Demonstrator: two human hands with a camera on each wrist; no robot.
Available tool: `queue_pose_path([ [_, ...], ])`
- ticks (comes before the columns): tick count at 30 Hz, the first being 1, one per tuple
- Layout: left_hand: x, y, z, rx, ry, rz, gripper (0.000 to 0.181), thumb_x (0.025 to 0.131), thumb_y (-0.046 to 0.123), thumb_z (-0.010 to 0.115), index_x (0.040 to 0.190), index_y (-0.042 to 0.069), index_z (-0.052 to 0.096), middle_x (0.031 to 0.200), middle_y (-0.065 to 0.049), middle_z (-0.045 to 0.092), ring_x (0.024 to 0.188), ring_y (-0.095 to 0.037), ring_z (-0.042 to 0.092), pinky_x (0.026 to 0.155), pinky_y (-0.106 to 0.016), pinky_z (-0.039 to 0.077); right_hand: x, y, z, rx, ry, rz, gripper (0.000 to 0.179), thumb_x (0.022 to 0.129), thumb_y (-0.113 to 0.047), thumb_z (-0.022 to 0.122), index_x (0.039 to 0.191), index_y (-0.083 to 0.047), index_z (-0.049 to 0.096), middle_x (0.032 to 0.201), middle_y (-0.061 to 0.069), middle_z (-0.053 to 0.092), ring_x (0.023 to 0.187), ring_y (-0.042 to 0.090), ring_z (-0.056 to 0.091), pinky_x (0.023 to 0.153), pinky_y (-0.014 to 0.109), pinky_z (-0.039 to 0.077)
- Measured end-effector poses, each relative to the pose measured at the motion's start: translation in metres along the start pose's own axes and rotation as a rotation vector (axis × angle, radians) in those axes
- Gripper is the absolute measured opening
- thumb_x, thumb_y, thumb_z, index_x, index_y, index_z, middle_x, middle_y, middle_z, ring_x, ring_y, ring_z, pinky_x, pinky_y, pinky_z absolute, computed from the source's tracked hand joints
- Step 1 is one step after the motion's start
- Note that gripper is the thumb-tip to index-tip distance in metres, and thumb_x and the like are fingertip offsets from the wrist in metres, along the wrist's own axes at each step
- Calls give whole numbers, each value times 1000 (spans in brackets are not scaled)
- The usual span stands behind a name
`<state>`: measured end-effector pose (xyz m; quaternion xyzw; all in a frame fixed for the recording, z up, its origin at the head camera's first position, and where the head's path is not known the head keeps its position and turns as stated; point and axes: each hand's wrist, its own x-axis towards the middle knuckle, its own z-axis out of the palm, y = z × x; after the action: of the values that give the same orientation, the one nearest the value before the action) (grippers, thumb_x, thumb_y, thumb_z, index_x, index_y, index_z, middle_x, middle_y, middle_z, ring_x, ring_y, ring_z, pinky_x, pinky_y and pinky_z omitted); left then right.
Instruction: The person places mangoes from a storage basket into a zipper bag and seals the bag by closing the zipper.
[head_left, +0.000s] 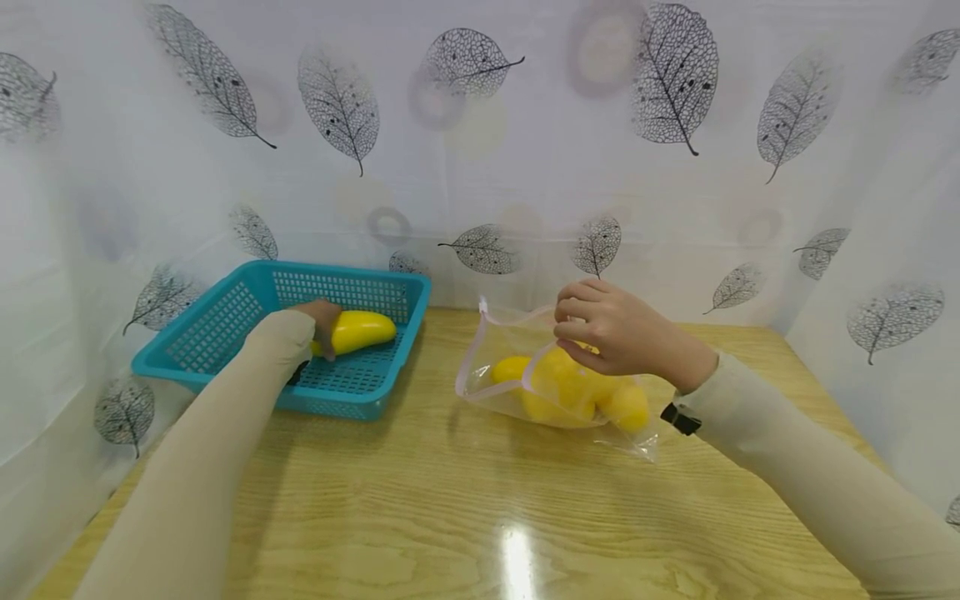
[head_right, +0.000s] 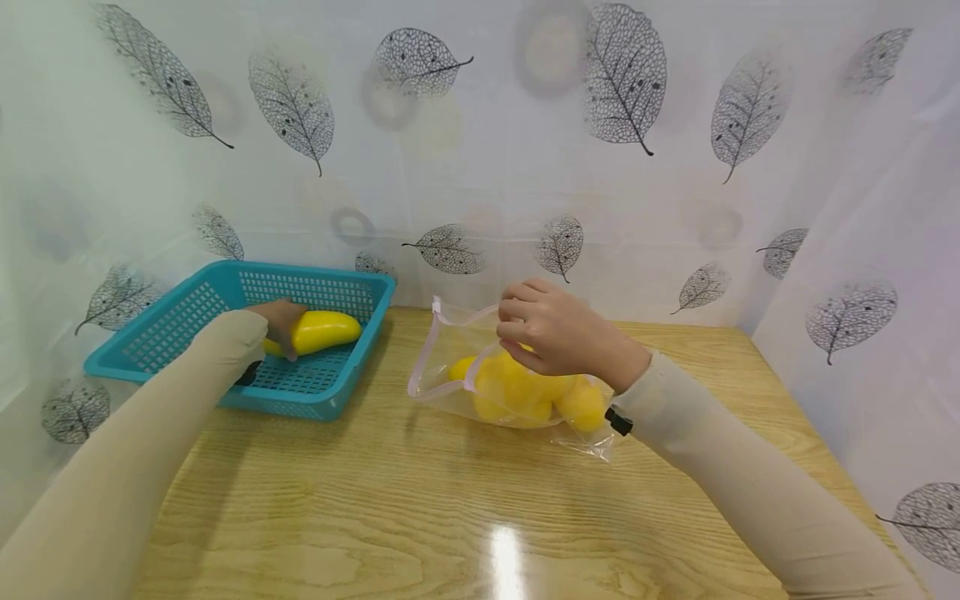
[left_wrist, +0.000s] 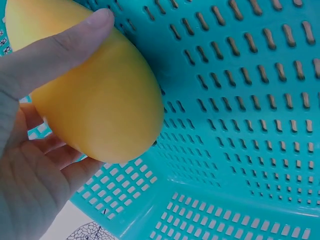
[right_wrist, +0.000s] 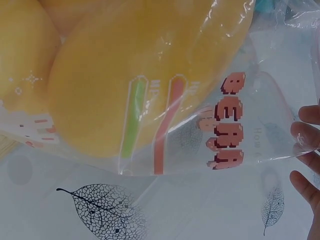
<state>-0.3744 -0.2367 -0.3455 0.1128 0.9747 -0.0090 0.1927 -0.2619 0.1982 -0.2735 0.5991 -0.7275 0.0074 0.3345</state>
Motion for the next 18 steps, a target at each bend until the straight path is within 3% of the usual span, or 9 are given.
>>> queue_pose_path([
  [7,2,-1,2,7,16,-12,84,69,20,82,134,-10,39,129,-39,34,113,-45,48,92,-56,46,0,0,-1,0,-1,5,37,98,-27,38,76,-9,63,79,5,60,84,26,55,78,40,49],
  [18,13,-10,11,-1,28,-8,93,67,25,83,138,-7,35,129,-32,41,116,-44,47,95,-57,43,1,0,-1,9,4,1,37,98,-26,38,76,-9,63,78,5,61,84,26,56,78,39,48],
])
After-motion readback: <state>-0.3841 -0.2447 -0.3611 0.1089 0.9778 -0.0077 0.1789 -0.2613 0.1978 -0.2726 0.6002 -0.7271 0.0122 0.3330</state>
